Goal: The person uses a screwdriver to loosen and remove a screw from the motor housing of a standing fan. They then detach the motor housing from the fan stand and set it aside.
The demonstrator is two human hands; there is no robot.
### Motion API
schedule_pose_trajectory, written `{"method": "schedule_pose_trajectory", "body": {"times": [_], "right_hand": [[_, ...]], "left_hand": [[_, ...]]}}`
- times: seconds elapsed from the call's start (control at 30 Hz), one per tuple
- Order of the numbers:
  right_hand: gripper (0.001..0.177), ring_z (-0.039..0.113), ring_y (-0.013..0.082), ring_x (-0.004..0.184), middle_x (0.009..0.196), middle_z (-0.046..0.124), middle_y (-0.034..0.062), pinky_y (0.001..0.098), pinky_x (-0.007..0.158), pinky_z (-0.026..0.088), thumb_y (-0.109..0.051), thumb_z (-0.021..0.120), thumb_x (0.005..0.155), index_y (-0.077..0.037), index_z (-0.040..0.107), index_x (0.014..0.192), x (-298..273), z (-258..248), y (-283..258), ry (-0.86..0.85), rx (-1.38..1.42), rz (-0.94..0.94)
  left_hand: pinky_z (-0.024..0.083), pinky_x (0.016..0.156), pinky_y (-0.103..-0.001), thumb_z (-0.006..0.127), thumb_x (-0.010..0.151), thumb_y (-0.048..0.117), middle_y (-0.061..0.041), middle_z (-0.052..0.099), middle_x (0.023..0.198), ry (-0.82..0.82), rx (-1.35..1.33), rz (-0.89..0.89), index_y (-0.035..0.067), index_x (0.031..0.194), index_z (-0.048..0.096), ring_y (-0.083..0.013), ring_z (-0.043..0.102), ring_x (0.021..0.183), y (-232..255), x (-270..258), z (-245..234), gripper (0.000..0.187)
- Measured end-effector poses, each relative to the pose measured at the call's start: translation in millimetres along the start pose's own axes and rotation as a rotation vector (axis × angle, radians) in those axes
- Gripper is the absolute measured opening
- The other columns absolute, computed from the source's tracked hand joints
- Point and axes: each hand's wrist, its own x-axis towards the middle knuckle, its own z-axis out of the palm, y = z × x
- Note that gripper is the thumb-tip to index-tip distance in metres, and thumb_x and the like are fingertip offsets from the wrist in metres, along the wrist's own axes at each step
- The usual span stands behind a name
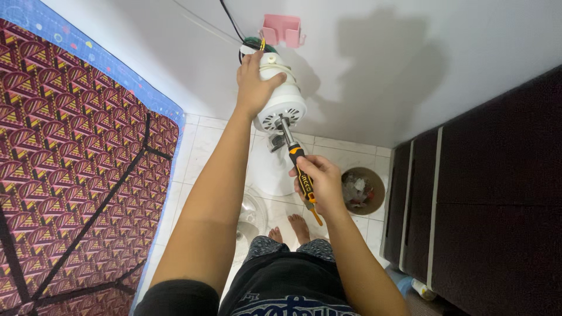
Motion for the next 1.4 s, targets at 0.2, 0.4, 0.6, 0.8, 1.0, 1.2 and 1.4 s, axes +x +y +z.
{"method": "schedule_pose_trajectory", "body": {"times": [0.2, 0.4, 0.6, 0.8, 1.0, 1.2, 1.4], "right_hand": [[0.036, 0.061, 0.0173, 0.053, 0.08, 0.073, 0.0147, 0.0266, 0.035, 0.042, -0.026, 0.066, 0.092, 0.006, 0.061, 0.107, 11.3, -17.6, 2.2, -0.138, 0.326, 0.186], [0.035, 0.068, 0.0133, 0.076, 0.091, 0.076, 0.0114, 0.0256, 0.065, 0.054, -0.021, 0.076, 0.097, 0.006, 0.068, 0.116, 6.6, -10.5, 29.8, 0.097, -0.607, -0.606], [0.041, 0.06, 0.0178, 0.058, 0.084, 0.071, 0.0112, 0.0296, 0.046, 0.045, -0.021, 0.07, 0.092, 0.005, 0.06, 0.122, -3.8, -14.5, 17.9, -0.019, -0.243, -0.054], [0.036, 0.064, 0.0182, 0.064, 0.096, 0.071, 0.0156, 0.0294, 0.049, 0.049, -0.018, 0.06, 0.099, 0.005, 0.058, 0.127, -45.5, -37.1, 7.9, -0.301, 0.017, 0.007], [0.044, 0.065, 0.0178, 0.09, 0.119, 0.071, 0.0147, 0.0304, 0.078, 0.055, -0.013, 0.064, 0.097, -0.005, 0.054, 0.139, -25.4, -40.0, 15.2, -0.431, -0.018, -0.197], [0.048, 0.068, 0.0179, 0.106, 0.124, 0.068, 0.0135, 0.0317, 0.09, 0.058, -0.002, 0.071, 0.091, -0.002, 0.056, 0.137, -13.7, -30.1, 27.3, -0.464, -0.075, -0.31], [0.042, 0.069, 0.0199, 0.093, 0.116, 0.072, 0.0166, 0.0313, 0.084, 0.056, -0.001, 0.071, 0.092, 0.001, 0.061, 0.132, -20.3, -18.6, 30.9, -0.497, -0.136, -0.326]], "left_hand": [[0.028, 0.118, -0.046, 0.081, 0.077, 0.043, -0.019, 0.038, 0.155, -0.031, -0.034, -0.045, 0.006, 0.149, 0.047, -0.0395, 0.033, 0.142, -2.8, 3.0, -3.2, 0.087], [0.029, 0.119, -0.045, 0.079, 0.077, 0.042, -0.019, 0.04, 0.156, -0.043, -0.071, -0.078, 0.007, 0.149, 0.048, -0.0378, 0.033, 0.144, 5.6, -3.8, -6.6, 0.086], [0.025, 0.12, -0.046, 0.083, 0.078, 0.045, -0.023, 0.03, 0.159, -0.005, -0.049, -0.057, 0.007, 0.15, 0.047, -0.0397, 0.025, 0.149, -0.2, -8.3, -11.2, 0.089], [0.032, 0.121, -0.045, 0.07, 0.1, 0.038, -0.021, 0.045, 0.156, 0.381, -0.108, -0.03, 0.003, 0.143, 0.054, -0.0364, 0.038, 0.148, -9.3, -28.1, -18.4, 0.058], [0.045, 0.075, -0.03, 0.055, 0.112, 0.03, -0.004, 0.069, 0.086, 0.2, -0.728, -0.196, -0.001, 0.1, 0.074, -0.0142, 0.057, 0.08, 30.8, -146.0, -52.1, 0.038], [0.052, 0.078, -0.024, 0.078, 0.087, 0.013, 0.0, 0.073, 0.095, 0.069, -0.764, -0.174, 0.003, 0.113, 0.072, -0.0071, 0.061, 0.082, 86.4, -209.1, -78.3, 0.028], [0.053, 0.084, -0.026, 0.077, 0.093, 0.009, -0.002, 0.073, 0.094, 0.099, -0.908, -0.194, 0.0, 0.108, 0.073, -0.009, 0.065, 0.087, 80.7, -219.0, -91.7, 0.018]]}}
